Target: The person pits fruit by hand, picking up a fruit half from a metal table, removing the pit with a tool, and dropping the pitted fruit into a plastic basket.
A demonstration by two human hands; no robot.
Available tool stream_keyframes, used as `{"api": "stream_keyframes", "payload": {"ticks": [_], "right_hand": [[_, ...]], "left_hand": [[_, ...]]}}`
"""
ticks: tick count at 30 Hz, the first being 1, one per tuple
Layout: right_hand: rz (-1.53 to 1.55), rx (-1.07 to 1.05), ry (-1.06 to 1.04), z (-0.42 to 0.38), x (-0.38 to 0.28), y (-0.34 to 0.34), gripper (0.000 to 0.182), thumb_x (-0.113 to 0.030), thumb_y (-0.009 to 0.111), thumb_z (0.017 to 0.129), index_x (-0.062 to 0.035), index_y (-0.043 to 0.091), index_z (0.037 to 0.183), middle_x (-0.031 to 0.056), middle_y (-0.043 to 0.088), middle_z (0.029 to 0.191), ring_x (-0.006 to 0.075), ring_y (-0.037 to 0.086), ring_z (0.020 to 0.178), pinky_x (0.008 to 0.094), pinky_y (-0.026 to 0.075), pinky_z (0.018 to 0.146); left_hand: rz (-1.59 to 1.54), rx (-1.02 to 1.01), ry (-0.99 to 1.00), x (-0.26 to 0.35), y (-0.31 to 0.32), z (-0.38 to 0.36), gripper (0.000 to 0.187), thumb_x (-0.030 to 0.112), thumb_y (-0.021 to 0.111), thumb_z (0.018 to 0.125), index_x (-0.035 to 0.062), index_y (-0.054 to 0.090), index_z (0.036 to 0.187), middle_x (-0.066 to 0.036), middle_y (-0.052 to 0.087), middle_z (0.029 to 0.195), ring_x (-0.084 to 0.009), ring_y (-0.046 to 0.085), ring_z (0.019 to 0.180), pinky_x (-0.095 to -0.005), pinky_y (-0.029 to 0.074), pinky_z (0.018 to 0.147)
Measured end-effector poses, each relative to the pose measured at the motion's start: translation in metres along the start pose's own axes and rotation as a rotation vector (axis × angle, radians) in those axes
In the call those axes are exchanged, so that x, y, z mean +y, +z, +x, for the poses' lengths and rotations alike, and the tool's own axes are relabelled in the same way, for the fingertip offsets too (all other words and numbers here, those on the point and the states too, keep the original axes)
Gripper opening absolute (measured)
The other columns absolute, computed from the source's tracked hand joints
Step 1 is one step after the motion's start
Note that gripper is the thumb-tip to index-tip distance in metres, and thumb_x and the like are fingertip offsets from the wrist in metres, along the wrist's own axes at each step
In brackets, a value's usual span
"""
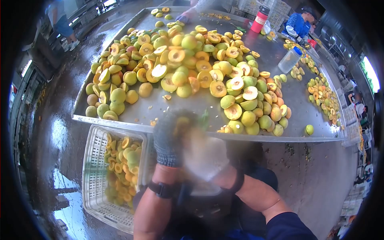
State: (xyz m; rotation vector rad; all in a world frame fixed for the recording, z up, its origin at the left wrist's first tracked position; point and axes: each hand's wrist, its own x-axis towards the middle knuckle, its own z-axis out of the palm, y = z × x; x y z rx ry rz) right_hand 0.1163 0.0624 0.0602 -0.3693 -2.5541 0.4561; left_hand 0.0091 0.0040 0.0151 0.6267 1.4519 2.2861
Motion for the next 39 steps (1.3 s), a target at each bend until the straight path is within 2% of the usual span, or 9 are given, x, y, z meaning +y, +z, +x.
{"api": "stream_keyframes", "payload": {"ticks": [9, 15, 19, 24, 26, 29, 31, 37, 39], "right_hand": [[-0.006, -0.181, 0.114, 0.002, -0.008, -0.011, 0.025, -0.029, 0.063, 0.094, -0.0054, 0.059, 0.103, 0.0168, 0.064, 0.069, 0.0387, 0.067, 0.061, 0.05, 0.054, 0.055], [0.155, -0.098, 0.043, -0.002, -0.004, -0.007, 0.026, -0.028, 0.06, 0.095, -0.0037, 0.059, 0.103, 0.022, 0.066, 0.076, 0.0412, 0.069, 0.07, 0.0548, 0.054, 0.062], [0.188, -0.228, 0.174, 0.002, 0.006, -0.008, 0.026, -0.028, 0.057, 0.097, -0.0033, 0.061, 0.098, 0.0244, 0.067, 0.079, 0.0435, 0.068, 0.074, 0.0548, 0.054, 0.066], [0.115, -0.366, 0.142, 0.009, 0.014, -0.025, 0.029, -0.029, 0.054, 0.1, -0.0012, 0.063, 0.096, 0.028, 0.068, 0.083, 0.0456, 0.068, 0.076, 0.0549, 0.054, 0.07], [0.368, -0.205, 0.233, -0.003, 0.017, 0.0, 0.03, -0.029, 0.054, 0.1, -0.0008, 0.062, 0.096, 0.0283, 0.068, 0.085, 0.0455, 0.068, 0.078, 0.0551, 0.054, 0.071], [0.414, -0.119, 0.243, -0.011, 0.016, 0.006, 0.027, -0.029, 0.055, 0.098, -0.0029, 0.063, 0.097, 0.0261, 0.068, 0.084, 0.0443, 0.068, 0.079, 0.0557, 0.054, 0.07], [0.279, -0.116, 0.139, -0.008, 0.019, 0.002, 0.025, -0.029, 0.057, 0.097, -0.0047, 0.064, 0.097, 0.0241, 0.067, 0.082, 0.0438, 0.068, 0.077, 0.0553, 0.054, 0.068], [0.024, -0.317, 0.095, 0.001, 0.023, -0.02, 0.02, -0.029, 0.063, 0.092, -0.0098, 0.065, 0.097, 0.0181, 0.067, 0.078, 0.0396, 0.069, 0.072, 0.0505, 0.055, 0.061], [0.121, -0.171, 0.039, -0.005, 0.026, -0.013, 0.02, -0.029, 0.066, 0.091, -0.0106, 0.066, 0.098, 0.0158, 0.066, 0.077, 0.0372, 0.07, 0.071, 0.0485, 0.055, 0.06]], "left_hand": [[0.149, -0.048, 0.06, 0.008, -0.006, 0.001, 0.037, 0.029, 0.055, 0.101, -0.0049, 0.066, 0.11, -0.017, 0.072, 0.101, -0.0279, 0.07, 0.095, -0.0419, 0.058, 0.088], [0.185, -0.055, 0.122, 0.016, 0.002, -0.002, 0.039, 0.029, 0.056, 0.1, -0.0071, 0.066, 0.111, -0.016, 0.072, 0.103, -0.0264, 0.07, 0.093, -0.0402, 0.057, 0.088], [0.192, -0.092, 0.098, 0.002, -0.003, 0.002, 0.039, 0.029, 0.056, 0.101, -0.0072, 0.066, 0.111, -0.016, 0.071, 0.103, -0.0259, 0.07, 0.091, -0.0395, 0.057, 0.087], [0.513, -0.233, 0.219, 0.013, -0.001, 0.004, 0.034, 0.026, 0.055, 0.102, -0.0049, 0.066, 0.109, -0.014, 0.071, 0.101, -0.0251, 0.07, 0.09, -0.0395, 0.057, 0.086], [0.565, -0.211, 0.225, 0.013, 0.004, 0.004, 0.031, 0.024, 0.054, 0.103, -0.0037, 0.066, 0.11, -0.014, 0.07, 0.1, -0.0243, 0.069, 0.091, -0.0388, 0.056, 0.086], [0.022, -0.091, -0.002, 0.001, 0.013, -0.003, 0.028, 0.022, 0.055, 0.103, -0.0026, 0.065, 0.111, -0.014, 0.07, 0.102, -0.023, 0.068, 0.095, -0.0371, 0.056, 0.087], [-0.044, -0.059, -0.019, -0.003, 0.016, -0.004, 0.027, 0.021, 0.054, 0.104, -0.0025, 0.064, 0.111, -0.014, 0.069, 0.103, -0.0226, 0.067, 0.097, -0.0369, 0.056, 0.089], [0.23, -0.165, 0.007, -0.002, 0.002, -0.001, 0.024, 0.019, 0.055, 0.103, -0.0021, 0.062, 0.113, -0.015, 0.069, 0.103, -0.0261, 0.067, 0.097, -0.0382, 0.056, 0.09], [0.162, -0.124, -0.014, 0.002, 0.003, 0.0, 0.023, 0.017, 0.056, 0.102, -0.002, 0.061, 0.115, -0.016, 0.068, 0.103, -0.0278, 0.068, 0.098, -0.0394, 0.057, 0.09]]}}
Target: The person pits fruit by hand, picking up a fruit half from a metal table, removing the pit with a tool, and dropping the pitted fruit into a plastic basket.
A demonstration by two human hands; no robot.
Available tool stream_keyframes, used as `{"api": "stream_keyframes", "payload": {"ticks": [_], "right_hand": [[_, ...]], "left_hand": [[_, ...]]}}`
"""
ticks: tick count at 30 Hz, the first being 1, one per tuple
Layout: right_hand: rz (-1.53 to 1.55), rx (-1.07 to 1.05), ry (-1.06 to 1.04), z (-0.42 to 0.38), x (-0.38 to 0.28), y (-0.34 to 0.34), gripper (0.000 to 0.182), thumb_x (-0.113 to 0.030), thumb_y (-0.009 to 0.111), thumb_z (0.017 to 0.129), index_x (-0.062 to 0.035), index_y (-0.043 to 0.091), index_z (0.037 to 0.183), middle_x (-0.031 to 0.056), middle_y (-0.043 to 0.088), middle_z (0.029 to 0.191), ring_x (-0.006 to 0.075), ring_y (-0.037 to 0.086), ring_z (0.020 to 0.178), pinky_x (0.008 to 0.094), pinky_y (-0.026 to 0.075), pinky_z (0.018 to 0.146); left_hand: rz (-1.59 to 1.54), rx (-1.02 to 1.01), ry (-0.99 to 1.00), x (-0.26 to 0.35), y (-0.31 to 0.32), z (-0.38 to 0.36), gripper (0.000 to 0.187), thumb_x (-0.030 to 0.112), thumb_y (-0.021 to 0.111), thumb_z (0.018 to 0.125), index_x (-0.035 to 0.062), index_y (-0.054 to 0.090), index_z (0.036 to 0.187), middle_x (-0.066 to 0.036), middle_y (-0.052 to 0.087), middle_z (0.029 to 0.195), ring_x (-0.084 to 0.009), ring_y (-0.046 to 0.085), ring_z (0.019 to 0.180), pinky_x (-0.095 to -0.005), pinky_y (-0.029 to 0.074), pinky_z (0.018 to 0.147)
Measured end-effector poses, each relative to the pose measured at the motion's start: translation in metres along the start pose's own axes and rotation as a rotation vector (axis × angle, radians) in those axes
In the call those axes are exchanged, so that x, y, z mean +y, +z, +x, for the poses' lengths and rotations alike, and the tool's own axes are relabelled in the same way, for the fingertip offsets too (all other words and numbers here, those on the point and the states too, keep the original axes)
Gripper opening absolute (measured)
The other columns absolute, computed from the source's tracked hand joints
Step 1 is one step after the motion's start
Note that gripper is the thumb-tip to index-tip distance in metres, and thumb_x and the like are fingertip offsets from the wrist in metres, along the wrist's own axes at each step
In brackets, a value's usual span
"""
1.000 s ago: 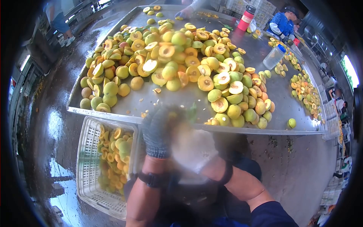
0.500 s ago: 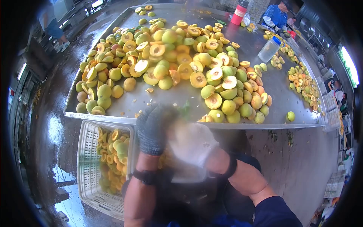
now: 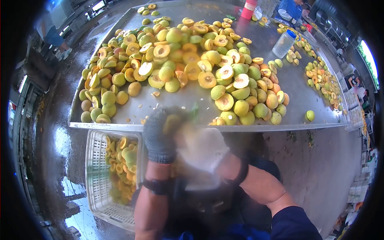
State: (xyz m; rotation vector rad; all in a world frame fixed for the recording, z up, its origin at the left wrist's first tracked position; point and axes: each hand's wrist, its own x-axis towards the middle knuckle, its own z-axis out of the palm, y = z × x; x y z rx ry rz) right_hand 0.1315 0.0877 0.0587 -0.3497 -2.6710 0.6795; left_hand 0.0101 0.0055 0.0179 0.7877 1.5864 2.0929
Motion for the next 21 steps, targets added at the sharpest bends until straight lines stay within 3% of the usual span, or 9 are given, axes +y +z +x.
{"api": "stream_keyframes", "payload": {"ticks": [4, 5, 15, 21], "right_hand": [[-0.056, 0.104, -0.086, -0.003, -0.009, -0.001, 0.02, -0.029, 0.07, 0.089, -0.0123, 0.069, 0.1, 0.0113, 0.065, 0.076, 0.0325, 0.069, 0.067, 0.0445, 0.055, 0.058], [-0.068, 0.174, -0.122, -0.002, -0.008, 0.002, 0.021, -0.03, 0.071, 0.089, -0.0133, 0.071, 0.101, 0.0095, 0.064, 0.075, 0.03, 0.068, 0.064, 0.0434, 0.054, 0.056], [-0.092, 0.175, -0.013, 0.007, -0.021, 0.008, 0.026, -0.031, 0.064, 0.096, -0.0062, 0.058, 0.098, 0.0136, 0.062, 0.064, 0.0341, 0.066, 0.057, 0.0456, 0.052, 0.052], [-0.163, 0.065, 0.058, 0.012, -0.03, 0.001, 0.026, -0.03, 0.062, 0.095, -0.0047, 0.056, 0.097, 0.0166, 0.064, 0.064, 0.0377, 0.066, 0.057, 0.0493, 0.052, 0.052]], "left_hand": [[-0.385, 0.11, -0.141, -0.01, -0.006, -0.001, 0.023, 0.012, 0.058, 0.1, -0.0027, 0.059, 0.117, -0.017, 0.068, 0.103, -0.031, 0.068, 0.1, -0.0427, 0.058, 0.091], [-0.382, 0.107, -0.124, -0.014, -0.007, -0.001, 0.024, 0.012, 0.059, 0.1, -0.0032, 0.059, 0.118, -0.018, 0.068, 0.104, -0.0315, 0.068, 0.1, -0.0432, 0.058, 0.091], [-0.061, 0.063, 0.067, -0.006, -0.01, -0.001, 0.023, 0.009, 0.061, 0.098, -0.005, 0.058, 0.117, -0.02, 0.07, 0.106, -0.0307, 0.07, 0.1, -0.0417, 0.059, 0.091], [-0.169, 0.058, -0.035, 0.011, -0.004, -0.003, 0.027, 0.018, 0.057, 0.1, -0.0052, 0.06, 0.114, -0.019, 0.069, 0.105, -0.0309, 0.07, 0.099, -0.0421, 0.059, 0.09]]}}
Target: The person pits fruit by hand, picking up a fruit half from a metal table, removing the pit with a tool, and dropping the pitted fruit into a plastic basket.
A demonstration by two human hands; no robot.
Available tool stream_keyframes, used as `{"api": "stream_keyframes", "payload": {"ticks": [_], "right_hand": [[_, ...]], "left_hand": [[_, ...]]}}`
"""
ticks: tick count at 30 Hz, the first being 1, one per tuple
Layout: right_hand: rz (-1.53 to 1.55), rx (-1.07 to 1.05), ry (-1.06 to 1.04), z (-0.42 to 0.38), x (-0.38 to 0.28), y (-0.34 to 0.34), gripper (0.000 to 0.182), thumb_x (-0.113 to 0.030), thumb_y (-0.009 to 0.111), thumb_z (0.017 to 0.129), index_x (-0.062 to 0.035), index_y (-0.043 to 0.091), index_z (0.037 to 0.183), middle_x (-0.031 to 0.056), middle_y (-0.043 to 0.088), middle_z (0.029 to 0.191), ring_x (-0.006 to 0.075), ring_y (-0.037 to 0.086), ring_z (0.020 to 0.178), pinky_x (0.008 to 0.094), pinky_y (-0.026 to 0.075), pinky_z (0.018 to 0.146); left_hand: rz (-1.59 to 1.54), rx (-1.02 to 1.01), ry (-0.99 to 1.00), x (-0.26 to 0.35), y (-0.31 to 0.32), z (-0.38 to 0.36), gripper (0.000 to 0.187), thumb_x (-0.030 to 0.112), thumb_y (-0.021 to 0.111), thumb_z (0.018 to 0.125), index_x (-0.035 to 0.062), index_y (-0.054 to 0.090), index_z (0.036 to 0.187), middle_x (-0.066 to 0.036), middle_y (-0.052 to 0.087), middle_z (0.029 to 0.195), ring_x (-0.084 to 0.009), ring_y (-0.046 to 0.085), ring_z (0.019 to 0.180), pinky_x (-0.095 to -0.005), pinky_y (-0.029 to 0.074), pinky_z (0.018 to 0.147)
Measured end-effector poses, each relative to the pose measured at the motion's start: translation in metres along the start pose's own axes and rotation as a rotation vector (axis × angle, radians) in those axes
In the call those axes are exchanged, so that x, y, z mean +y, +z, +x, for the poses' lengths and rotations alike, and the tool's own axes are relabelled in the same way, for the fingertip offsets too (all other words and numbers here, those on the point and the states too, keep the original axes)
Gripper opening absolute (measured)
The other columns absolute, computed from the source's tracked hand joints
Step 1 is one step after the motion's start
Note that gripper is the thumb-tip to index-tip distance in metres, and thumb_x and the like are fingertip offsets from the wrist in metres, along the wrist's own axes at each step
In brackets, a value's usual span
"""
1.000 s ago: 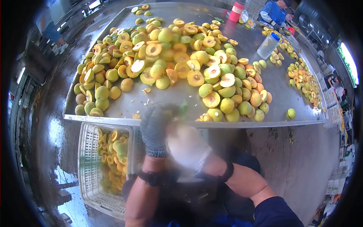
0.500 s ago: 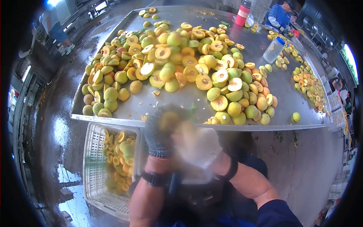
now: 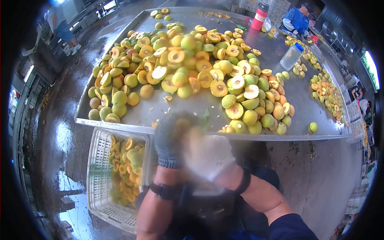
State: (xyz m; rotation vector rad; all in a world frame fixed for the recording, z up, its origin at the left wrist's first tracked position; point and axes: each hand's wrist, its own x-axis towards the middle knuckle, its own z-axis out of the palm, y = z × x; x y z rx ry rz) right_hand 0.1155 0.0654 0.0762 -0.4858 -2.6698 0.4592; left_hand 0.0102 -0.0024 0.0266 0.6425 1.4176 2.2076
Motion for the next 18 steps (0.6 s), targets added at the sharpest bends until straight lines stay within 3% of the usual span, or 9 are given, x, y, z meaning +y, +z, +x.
{"api": "stream_keyframes", "payload": {"ticks": [4, 10, 12, 14, 17, 18], "right_hand": [[-0.003, -0.18, 0.1, 0.003, -0.004, -0.01, 0.034, -0.036, 0.057, 0.098, -0.0022, 0.057, 0.1, 0.0216, 0.068, 0.074, 0.0398, 0.07, 0.069, 0.0505, 0.056, 0.061], [0.09, -0.466, 0.07, 0.011, 0.014, -0.028, 0.039, -0.037, 0.051, 0.099, -0.002, 0.067, 0.099, 0.0251, 0.071, 0.089, 0.0439, 0.07, 0.086, 0.053, 0.056, 0.078], [0.105, -0.549, 0.025, 0.015, 0.026, -0.035, 0.04, -0.037, 0.05, 0.1, -0.0033, 0.07, 0.099, 0.0251, 0.071, 0.093, 0.0442, 0.069, 0.09, 0.0528, 0.055, 0.082], [0.12, -0.635, -0.008, 0.015, 0.037, -0.037, 0.04, -0.037, 0.049, 0.1, -0.0046, 0.072, 0.099, 0.0251, 0.071, 0.097, 0.0442, 0.069, 0.094, 0.0526, 0.055, 0.085], [0.172, -0.703, 0.007, 0.016, 0.047, -0.039, 0.041, -0.038, 0.049, 0.1, -0.0048, 0.072, 0.1, 0.0258, 0.071, 0.097, 0.0445, 0.068, 0.095, 0.0529, 0.054, 0.085], [0.263, -0.71, 0.008, 0.015, 0.054, -0.035, 0.041, -0.039, 0.048, 0.1, -0.0039, 0.07, 0.098, 0.0261, 0.07, 0.096, 0.0448, 0.068, 0.095, 0.0538, 0.053, 0.084]], "left_hand": [[-0.008, 0.004, -0.021, -0.008, 0.0, 0.001, 0.037, 0.029, 0.052, 0.102, -0.0051, 0.062, 0.113, -0.018, 0.069, 0.104, -0.0304, 0.069, 0.095, -0.043, 0.058, 0.089], [0.25, -0.111, 0.067, 0.0, 0.002, -0.003, 0.037, 0.029, 0.055, 0.1, -0.0047, 0.068, 0.105, -0.017, 0.071, 0.101, -0.0285, 0.07, 0.093, -0.0406, 0.057, 0.085], [0.501, -0.242, 0.264, 0.001, -0.002, 0.005, 0.035, 0.027, 0.056, 0.098, -0.0046, 0.07, 0.1, -0.015, 0.072, 0.098, -0.0261, 0.071, 0.09, -0.0385, 0.058, 0.082], [0.886, -0.388, 0.592, -0.005, -0.012, 0.013, 0.033, 0.025, 0.056, 0.097, -0.0047, 0.071, 0.095, -0.014, 0.074, 0.095, -0.0232, 0.072, 0.087, -0.0362, 0.058, 0.077], [0.901, -0.489, 0.687, 0.001, -0.006, 0.018, 0.027, 0.017, 0.054, 0.097, -0.0049, 0.071, 0.095, -0.013, 0.074, 0.09, -0.0208, 0.072, 0.081, -0.0338, 0.059, 0.073], [0.739, -0.434, 0.453, 0.0, -0.004, 0.013, 0.027, 0.016, 0.054, 0.097, -0.0047, 0.071, 0.095, -0.013, 0.074, 0.09, -0.0209, 0.072, 0.081, -0.0338, 0.059, 0.074]]}}
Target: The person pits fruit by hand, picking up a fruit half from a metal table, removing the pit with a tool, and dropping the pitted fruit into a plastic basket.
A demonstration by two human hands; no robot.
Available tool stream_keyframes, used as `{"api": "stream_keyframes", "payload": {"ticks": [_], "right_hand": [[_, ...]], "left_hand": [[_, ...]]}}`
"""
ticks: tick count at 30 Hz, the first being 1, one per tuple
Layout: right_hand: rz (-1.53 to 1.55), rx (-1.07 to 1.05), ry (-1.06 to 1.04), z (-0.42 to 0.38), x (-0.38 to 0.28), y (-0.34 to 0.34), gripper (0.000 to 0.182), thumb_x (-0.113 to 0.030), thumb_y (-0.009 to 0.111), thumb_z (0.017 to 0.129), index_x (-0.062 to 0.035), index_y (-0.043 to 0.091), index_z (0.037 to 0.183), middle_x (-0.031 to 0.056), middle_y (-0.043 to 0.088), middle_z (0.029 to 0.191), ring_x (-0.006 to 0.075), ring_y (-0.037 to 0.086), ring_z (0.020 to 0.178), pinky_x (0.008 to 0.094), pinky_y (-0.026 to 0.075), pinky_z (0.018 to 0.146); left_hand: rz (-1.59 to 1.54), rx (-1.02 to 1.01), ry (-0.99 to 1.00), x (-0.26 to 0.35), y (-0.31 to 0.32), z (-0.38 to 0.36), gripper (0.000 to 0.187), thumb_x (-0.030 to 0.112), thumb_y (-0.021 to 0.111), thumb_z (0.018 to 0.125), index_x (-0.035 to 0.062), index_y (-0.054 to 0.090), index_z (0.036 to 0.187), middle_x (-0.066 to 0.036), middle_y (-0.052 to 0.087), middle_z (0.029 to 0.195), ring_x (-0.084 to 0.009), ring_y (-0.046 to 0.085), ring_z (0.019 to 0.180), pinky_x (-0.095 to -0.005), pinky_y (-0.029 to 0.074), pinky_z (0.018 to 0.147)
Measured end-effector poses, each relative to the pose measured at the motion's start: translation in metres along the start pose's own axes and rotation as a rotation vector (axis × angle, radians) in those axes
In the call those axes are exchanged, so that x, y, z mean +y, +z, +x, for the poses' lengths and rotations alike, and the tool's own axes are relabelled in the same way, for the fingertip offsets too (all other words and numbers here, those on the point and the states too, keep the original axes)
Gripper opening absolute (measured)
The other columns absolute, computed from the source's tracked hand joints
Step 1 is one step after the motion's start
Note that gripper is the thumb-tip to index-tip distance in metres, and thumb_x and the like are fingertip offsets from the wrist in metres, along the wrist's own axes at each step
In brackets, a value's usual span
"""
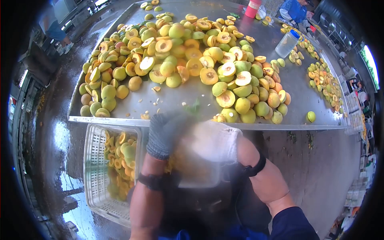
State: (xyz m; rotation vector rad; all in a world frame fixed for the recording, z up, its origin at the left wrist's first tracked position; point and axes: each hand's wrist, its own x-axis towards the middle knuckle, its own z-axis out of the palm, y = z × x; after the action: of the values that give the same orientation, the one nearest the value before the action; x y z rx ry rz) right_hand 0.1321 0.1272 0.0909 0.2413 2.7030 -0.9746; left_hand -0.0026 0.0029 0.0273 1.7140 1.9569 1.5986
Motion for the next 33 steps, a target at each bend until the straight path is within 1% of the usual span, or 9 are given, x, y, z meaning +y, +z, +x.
{"api": "stream_keyframes", "payload": {"ticks": [2, 8, 12, 15, 18, 21, 25, 28, 33], "right_hand": [[0.188, 0.14, -0.02, -0.001, 0.002, 0.015, 0.04, -0.038, 0.048, 0.101, -0.0044, 0.069, 0.096, 0.026, 0.07, 0.096, 0.0455, 0.067, 0.094, 0.0542, 0.053, 0.084], [-0.114, 0.162, 0.078, 0.0, -0.012, 0.02, 0.038, -0.036, 0.046, 0.1, -0.0062, 0.07, 0.094, 0.025, 0.07, 0.1, 0.0445, 0.068, 0.095, 0.054, 0.053, 0.084], [-0.083, -0.034, -0.14, 0.011, 0.025, 0.018, 0.043, -0.036, 0.045, 0.102, -0.0031, 0.072, 0.1, 0.0252, 0.071, 0.105, 0.0426, 0.068, 0.1, 0.0501, 0.053, 0.088], [0.07, 0.051, -0.126, 0.007, 0.031, 0.006, 0.043, -0.04, 0.049, 0.103, -0.004, 0.073, 0.107, 0.0224, 0.071, 0.093, 0.0398, 0.069, 0.09, 0.0469, 0.054, 0.079], [0.744, 0.096, -0.084, -0.008, 0.026, -0.008, 0.042, -0.043, 0.055, 0.104, -0.0055, 0.074, 0.104, 0.0098, 0.065, 0.072, 0.0235, 0.064, 0.062, 0.0344, 0.048, 0.054], [0.495, 0.089, -0.105, -0.006, 0.027, -0.012, 0.041, -0.039, 0.055, 0.103, -0.0015, 0.07, 0.103, 0.0166, 0.069, 0.079, 0.0299, 0.067, 0.069, 0.0393, 0.051, 0.061], [0.372, 0.185, -0.047, 0.019, 0.032, 0.011, 0.036, -0.033, 0.051, 0.105, -0.0026, 0.059, 0.122, 0.0235, 0.071, 0.106, 0.0435, 0.068, 0.096, 0.0474, 0.052, 0.084], [0.373, 0.354, -0.068, 0.037, 0.043, 0.042, 0.038, -0.034, 0.052, 0.102, -0.001, 0.063, 0.117, 0.0293, 0.069, 0.104, 0.0471, 0.066, 0.1, 0.0522, 0.052, 0.085], [0.345, 0.38, 0.017, 0.033, 0.036, 0.048, 0.028, -0.028, 0.046, 0.107, -0.0046, 0.061, 0.113, 0.0246, 0.069, 0.097, 0.0409, 0.068, 0.088, 0.0478, 0.051, 0.076]], "left_hand": [[-0.397, 0.05, -0.398, 0.004, 0.007, -0.002, 0.027, 0.015, 0.053, 0.097, -0.0045, 0.071, 0.095, -0.013, 0.073, 0.09, -0.0212, 0.073, 0.082, -0.0337, 0.059, 0.075], [-0.101, 0.005, -0.205, -0.007, 0.013, -0.001, 0.03, 0.02, 0.055, 0.098, -0.004, 0.072, 0.096, -0.013, 0.073, 0.09, -0.0218, 0.072, 0.083, -0.034, 0.059, 0.078], [-0.596, -0.056, -0.589, 0.005, 0.008, 0.003, 0.021, 0.014, 0.06, 0.097, -0.0039, 0.072, 0.098, -0.011, 0.074, 0.092, -0.0195, 0.071, 0.085, -0.0346, 0.059, 0.08], [-0.032, -0.096, 0.013, -0.005, 0.009, 0.012, 0.015, 0.009, 0.068, 0.091, -0.0007, 0.072, 0.101, -0.011, 0.074, 0.095, -0.021, 0.071, 0.085, -0.0346, 0.059, 0.08], [-0.382, 0.264, -0.349, 0.025, 0.024, 0.017, 0.016, 0.006, 0.07, 0.086, 0.002, 0.071, 0.101, -0.011, 0.074, 0.094, -0.0248, 0.071, 0.083, -0.0352, 0.058, 0.079], [0.308, 0.228, 0.108, -0.01, 0.019, 0.011, 0.013, 0.005, 0.068, 0.088, 0.0025, 0.069, 0.1, -0.012, 0.073, 0.093, -0.0261, 0.071, 0.082, -0.0354, 0.056, 0.076], [-0.386, 0.401, -0.451, 0.006, 0.026, 0.011, 0.02, 0.017, 0.059, 0.101, -0.0011, 0.068, 0.096, -0.008, 0.071, 0.087, -0.0179, 0.066, 0.078, -0.0334, 0.053, 0.073], [-0.382, 0.462, -0.371, -0.009, 0.031, 0.009, 0.013, 0.001, 0.066, 0.084, 0.0042, 0.07, 0.096, -0.009, 0.066, 0.084, -0.0226, 0.068, 0.074, -0.0321, 0.054, 0.065], [-0.108, 0.446, -0.227, -0.005, 0.041, 0.01, 0.012, 0.003, 0.064, 0.087, 0.0032, 0.068, 0.098, -0.01, 0.065, 0.084, -0.0234, 0.066, 0.072, -0.0346, 0.053, 0.063]]}}
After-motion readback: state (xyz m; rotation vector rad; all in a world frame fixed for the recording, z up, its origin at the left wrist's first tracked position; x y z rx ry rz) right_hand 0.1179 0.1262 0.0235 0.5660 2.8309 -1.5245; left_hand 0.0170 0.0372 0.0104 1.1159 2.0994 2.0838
